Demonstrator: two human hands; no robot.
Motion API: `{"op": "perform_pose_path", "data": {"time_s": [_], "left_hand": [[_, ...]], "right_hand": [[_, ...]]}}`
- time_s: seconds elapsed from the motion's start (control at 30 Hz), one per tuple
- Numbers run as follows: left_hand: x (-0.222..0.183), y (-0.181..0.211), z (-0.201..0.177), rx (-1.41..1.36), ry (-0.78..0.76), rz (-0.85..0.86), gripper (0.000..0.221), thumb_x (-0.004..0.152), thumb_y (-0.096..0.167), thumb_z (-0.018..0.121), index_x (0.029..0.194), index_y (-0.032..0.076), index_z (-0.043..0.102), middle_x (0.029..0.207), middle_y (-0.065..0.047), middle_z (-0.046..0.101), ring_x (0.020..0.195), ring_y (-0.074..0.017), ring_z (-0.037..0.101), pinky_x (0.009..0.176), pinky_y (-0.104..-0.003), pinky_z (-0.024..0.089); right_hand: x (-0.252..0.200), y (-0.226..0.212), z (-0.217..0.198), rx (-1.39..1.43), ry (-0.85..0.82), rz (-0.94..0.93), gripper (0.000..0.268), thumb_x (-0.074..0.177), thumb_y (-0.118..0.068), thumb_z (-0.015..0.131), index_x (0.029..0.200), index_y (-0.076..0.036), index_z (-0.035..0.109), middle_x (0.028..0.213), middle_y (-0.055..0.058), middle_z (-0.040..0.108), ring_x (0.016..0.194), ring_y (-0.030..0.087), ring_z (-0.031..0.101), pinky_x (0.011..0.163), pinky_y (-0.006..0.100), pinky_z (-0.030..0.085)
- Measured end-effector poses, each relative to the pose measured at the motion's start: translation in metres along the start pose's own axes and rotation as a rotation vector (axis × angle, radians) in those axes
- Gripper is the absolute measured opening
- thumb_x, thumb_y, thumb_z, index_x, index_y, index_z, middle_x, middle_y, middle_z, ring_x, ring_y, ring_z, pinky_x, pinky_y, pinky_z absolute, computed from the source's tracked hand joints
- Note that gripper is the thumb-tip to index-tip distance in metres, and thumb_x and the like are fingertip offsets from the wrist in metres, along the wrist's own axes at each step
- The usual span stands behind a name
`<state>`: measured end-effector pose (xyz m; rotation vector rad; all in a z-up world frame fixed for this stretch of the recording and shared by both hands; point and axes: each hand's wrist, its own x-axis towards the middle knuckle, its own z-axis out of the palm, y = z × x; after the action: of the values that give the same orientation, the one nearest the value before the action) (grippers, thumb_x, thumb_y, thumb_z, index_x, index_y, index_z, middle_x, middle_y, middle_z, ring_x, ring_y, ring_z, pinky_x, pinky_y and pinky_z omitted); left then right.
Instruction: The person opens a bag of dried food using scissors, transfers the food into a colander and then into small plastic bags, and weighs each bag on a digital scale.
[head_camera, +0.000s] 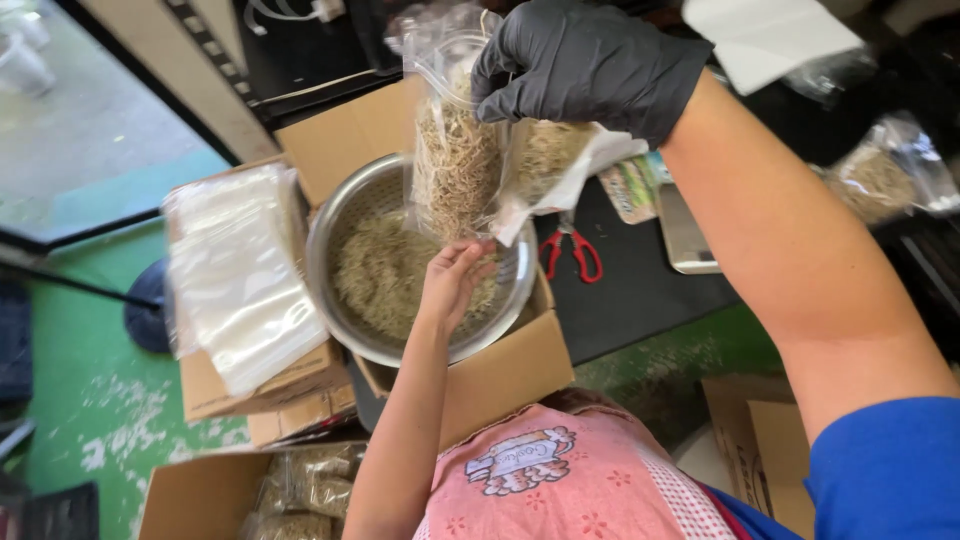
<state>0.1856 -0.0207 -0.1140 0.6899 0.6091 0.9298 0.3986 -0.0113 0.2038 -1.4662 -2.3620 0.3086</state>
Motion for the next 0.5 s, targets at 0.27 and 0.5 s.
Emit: {"op": "perform_pose_path", "data": {"time_s": [0.27, 0.5], "left_hand": [[0.034, -0.054, 0.129, 0.073, -0.107, -0.391, 0.026, 0.099, 0.023, 0.067, 0.110, 0.012, 0.045, 0.119, -0.026, 0.071, 0.105, -0.0330, 0.074, 0.089, -0.038, 0.061], [0.039, -0.091, 0.202, 0.199, -0.065, -0.635, 0.022, 0.100, 0.020, 0.061, 0.112, 0.012, 0.045, 0.122, -0.023, 0.070, 0.103, -0.0315, 0.073, 0.089, -0.039, 0.060]], "right_hand": [[-0.130, 0.099, -0.035, -0.146, 0.082, 0.203, 0.029, 0.104, -0.022, 0.072, 0.120, 0.002, 0.071, 0.105, 0.021, 0.070, 0.091, 0.042, 0.065, 0.076, 0.057, 0.056], [-0.219, 0.199, 0.023, -0.279, 0.150, 0.739, 0.025, 0.094, -0.029, 0.066, 0.071, -0.018, 0.068, 0.073, 0.002, 0.069, 0.070, 0.023, 0.070, 0.060, 0.040, 0.050]]}}
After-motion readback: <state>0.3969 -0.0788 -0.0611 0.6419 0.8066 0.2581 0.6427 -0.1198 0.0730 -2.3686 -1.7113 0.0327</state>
